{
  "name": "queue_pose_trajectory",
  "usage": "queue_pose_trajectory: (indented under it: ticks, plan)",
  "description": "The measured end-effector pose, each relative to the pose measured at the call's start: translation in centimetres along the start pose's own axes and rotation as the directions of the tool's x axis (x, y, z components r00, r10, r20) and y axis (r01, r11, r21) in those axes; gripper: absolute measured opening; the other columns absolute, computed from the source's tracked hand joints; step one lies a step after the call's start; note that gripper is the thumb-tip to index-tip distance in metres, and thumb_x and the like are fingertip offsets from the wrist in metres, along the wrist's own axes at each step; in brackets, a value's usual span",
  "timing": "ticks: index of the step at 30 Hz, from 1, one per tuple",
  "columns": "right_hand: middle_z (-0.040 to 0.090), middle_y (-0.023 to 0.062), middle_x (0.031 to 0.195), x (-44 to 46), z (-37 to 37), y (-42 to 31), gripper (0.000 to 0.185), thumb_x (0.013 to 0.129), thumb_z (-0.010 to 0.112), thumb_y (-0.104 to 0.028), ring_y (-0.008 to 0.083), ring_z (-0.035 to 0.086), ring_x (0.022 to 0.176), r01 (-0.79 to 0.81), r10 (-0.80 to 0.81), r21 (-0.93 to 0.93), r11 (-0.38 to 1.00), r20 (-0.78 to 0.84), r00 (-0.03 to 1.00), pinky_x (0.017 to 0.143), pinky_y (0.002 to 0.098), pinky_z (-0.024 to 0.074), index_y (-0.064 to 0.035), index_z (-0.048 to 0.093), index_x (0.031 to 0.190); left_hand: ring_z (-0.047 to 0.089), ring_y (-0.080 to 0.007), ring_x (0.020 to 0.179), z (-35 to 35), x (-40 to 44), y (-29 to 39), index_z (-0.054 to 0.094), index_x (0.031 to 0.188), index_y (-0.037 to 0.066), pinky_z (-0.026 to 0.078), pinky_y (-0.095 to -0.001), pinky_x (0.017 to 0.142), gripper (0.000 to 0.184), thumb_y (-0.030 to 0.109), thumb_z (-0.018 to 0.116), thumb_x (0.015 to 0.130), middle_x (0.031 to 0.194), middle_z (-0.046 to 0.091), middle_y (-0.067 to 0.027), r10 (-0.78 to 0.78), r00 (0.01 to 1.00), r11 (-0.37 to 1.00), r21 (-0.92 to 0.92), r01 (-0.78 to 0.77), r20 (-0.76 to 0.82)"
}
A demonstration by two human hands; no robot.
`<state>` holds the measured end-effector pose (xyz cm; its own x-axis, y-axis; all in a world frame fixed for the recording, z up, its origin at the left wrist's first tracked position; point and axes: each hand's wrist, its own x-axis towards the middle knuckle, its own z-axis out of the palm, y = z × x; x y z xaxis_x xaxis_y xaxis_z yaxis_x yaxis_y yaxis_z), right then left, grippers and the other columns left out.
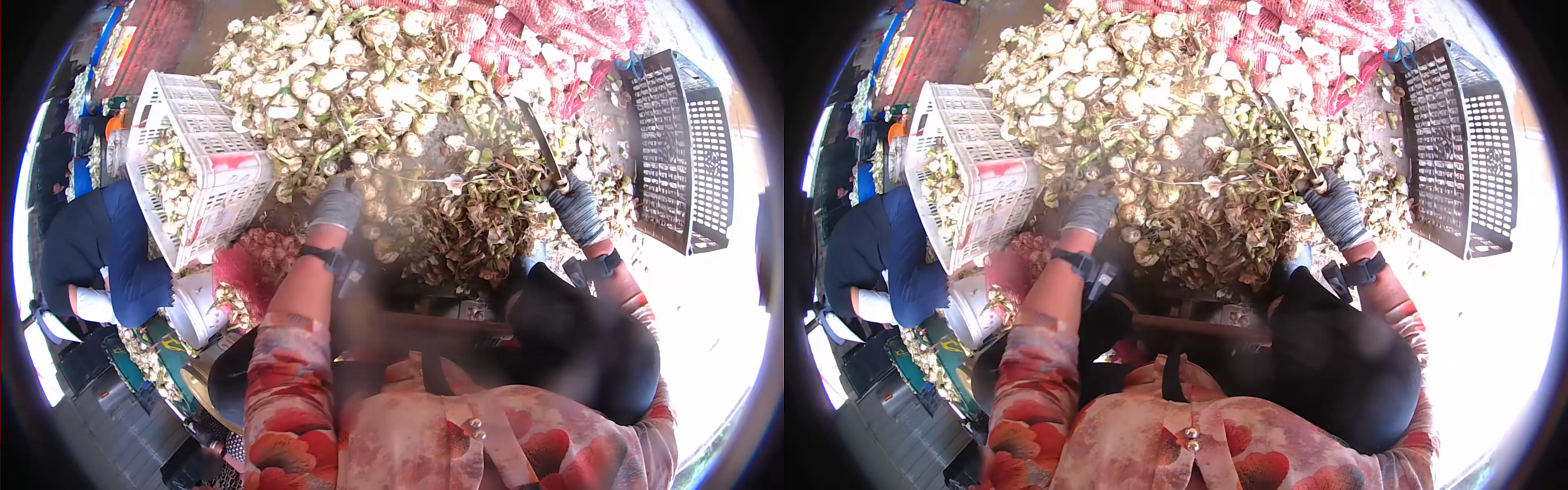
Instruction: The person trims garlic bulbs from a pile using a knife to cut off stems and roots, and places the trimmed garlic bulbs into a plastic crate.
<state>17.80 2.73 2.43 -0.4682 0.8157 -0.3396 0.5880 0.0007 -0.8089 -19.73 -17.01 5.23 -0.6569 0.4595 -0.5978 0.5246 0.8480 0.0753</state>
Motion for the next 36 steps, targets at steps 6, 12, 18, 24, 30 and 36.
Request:
queue_pose_trajectory:
  ticks: [6, 12, 18, 24, 30, 36]
  plan:
    - [0.065, 0.0112, 0.079, -1.1, -0.2, 0.9, 0.029, 0.087, 0.070, -0.024, 0.0173, 0.061, 0.068, 0.004, 0.000, -0.080, 0.997, 0.040, 0.999, 0.065, 0.0328, 0.0498, -0.0012, 0.062, 0.104, 0.059, -0.0342, 0.109, 6.8, 1.2, 1.6, 0.050, 0.129, 0.006, 0.047, -0.0417, 0.092, 0.069, 0.045, 0.069, 0.076, 0.119, 0.060, -0.0204, -0.135, 0.990, 0.978, -0.166, 0.129, -0.027]
    - [0.064, 0.0122, 0.077, -1.3, -0.4, -6.1, 0.021, 0.086, 0.069, -0.022, 0.0257, 0.062, 0.067, 0.306, -0.269, -0.155, 0.939, 0.219, 0.938, 0.062, 0.0353, 0.0503, -0.0069, 0.060, 0.097, 0.056, -0.0192, 0.101, 4.6, -4.0, 6.3, 0.030, 0.142, 0.008, 0.050, -0.0304, 0.088, 0.080, 0.007, 0.075, 0.076, 0.114, 0.055, -0.0088, 0.383, 0.910, 0.411, -0.852, -0.323, -0.159]
    - [0.064, 0.0102, 0.084, -1.4, -0.7, -11.9, 0.035, 0.068, 0.067, -0.013, 0.0331, 0.065, 0.076, 0.642, -0.528, -0.343, 0.685, 0.373, 0.763, 0.063, 0.0422, 0.0518, -0.0132, 0.061, 0.103, 0.058, -0.0177, 0.102, 3.5, -5.5, 9.3, 0.039, 0.134, 0.006, 0.051, -0.0303, 0.088, 0.059, 0.014, 0.070, 0.085, 0.115, 0.058, -0.0087, 0.708, 0.644, 0.352, -0.645, -0.678, -0.291]
    - [0.065, 0.0111, 0.084, -1.9, -0.8, -11.0, 0.041, 0.069, 0.068, -0.013, 0.0330, 0.066, 0.076, 0.639, -0.465, -0.362, 0.679, 0.461, 0.756, 0.063, 0.0429, 0.0518, -0.0109, 0.060, 0.109, 0.057, -0.0196, 0.106, 4.1, -6.4, 10.5, 0.040, 0.132, 0.003, 0.049, -0.0317, 0.091, 0.057, 0.017, 0.070, 0.085, 0.117, 0.057, -0.0107, 0.723, 0.635, 0.351, -0.646, -0.678, -0.274]
    - [0.064, 0.0130, 0.078, -1.9, 0.8, -8.1, 0.035, 0.070, 0.065, -0.011, 0.0334, 0.066, 0.075, 0.627, -0.477, -0.327, 0.707, 0.435, 0.764, 0.061, 0.0442, 0.0509, -0.0101, 0.059, 0.105, 0.057, -0.0205, 0.108, 7.6, -5.7, 7.3, 0.041, 0.132, 0.002, 0.049, -0.0345, 0.091, 0.056, 0.015, 0.069, 0.085, 0.120, 0.057, -0.0121, 0.813, 0.511, 0.388, -0.393, -0.834, -0.281]
    - [0.063, 0.0143, 0.075, -0.4, 0.5, -3.9, 0.028, 0.075, 0.061, -0.012, 0.0352, 0.066, 0.073, 0.490, -0.345, -0.434, 0.756, 0.371, 0.862, 0.061, 0.0454, 0.0505, -0.0104, 0.058, 0.103, 0.055, -0.0189, 0.100, 3.7, -9.1, 12.7, 0.040, 0.130, 0.005, 0.049, -0.0336, 0.088, 0.067, 0.006, 0.076, 0.073, 0.113, 0.054, -0.0089, 0.640, 0.688, 0.352, -0.666, -0.658, -0.342]
